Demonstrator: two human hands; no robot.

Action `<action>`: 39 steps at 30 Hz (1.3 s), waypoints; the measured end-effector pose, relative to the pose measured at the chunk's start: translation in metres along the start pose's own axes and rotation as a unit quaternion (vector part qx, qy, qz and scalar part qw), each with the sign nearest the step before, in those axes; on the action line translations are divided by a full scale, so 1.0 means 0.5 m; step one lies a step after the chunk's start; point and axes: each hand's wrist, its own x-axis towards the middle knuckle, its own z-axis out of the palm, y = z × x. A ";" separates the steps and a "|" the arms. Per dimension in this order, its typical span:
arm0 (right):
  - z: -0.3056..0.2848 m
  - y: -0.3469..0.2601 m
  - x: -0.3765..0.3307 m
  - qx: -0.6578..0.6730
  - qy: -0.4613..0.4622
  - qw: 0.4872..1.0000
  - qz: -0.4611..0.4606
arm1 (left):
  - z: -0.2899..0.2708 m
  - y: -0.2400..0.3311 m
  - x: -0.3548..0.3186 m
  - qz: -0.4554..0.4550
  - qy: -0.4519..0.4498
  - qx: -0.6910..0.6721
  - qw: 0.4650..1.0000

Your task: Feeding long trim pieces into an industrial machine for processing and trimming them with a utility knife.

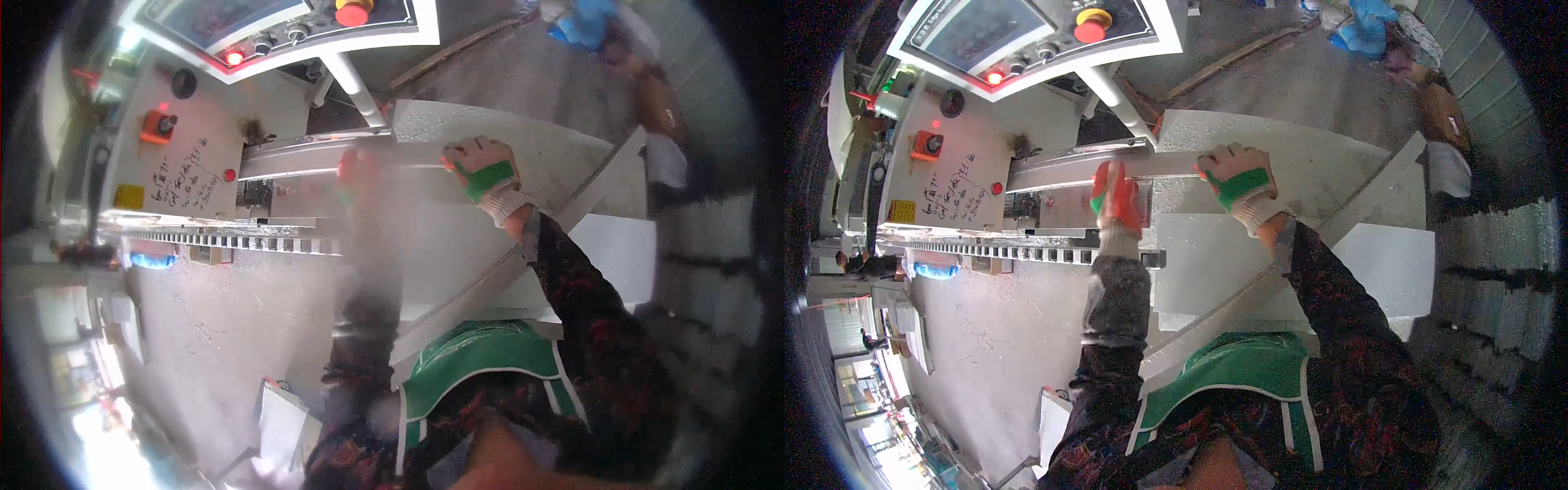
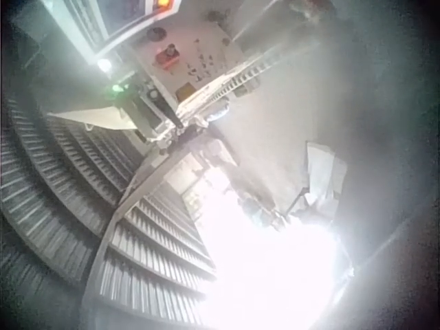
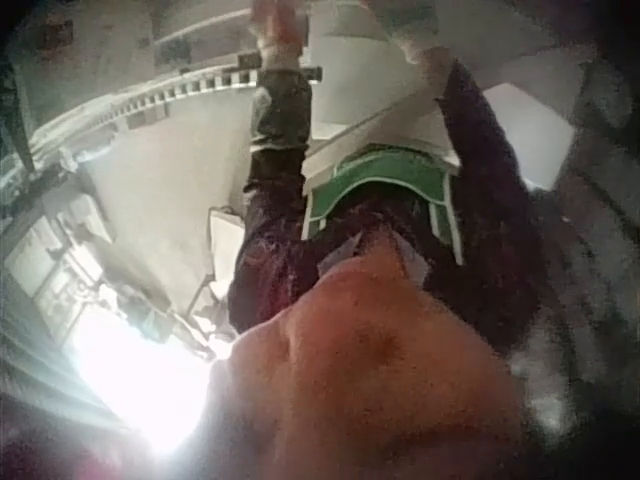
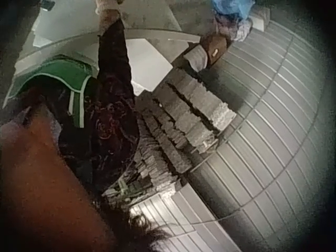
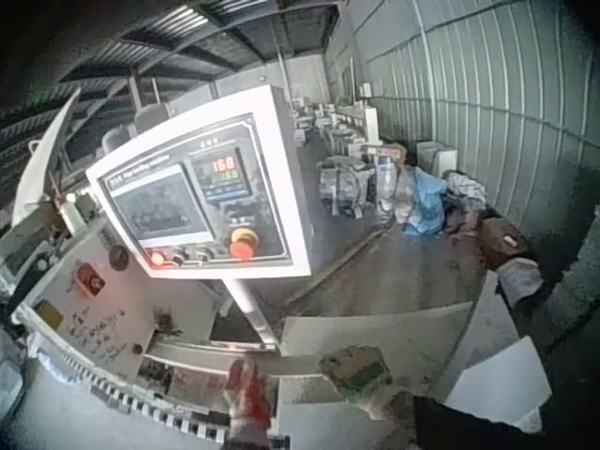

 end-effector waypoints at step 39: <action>0.186 -0.126 0.175 0.036 -0.044 0.989 -0.137 | -0.463 0.114 -0.913 -0.100 0.365 0.168 0.910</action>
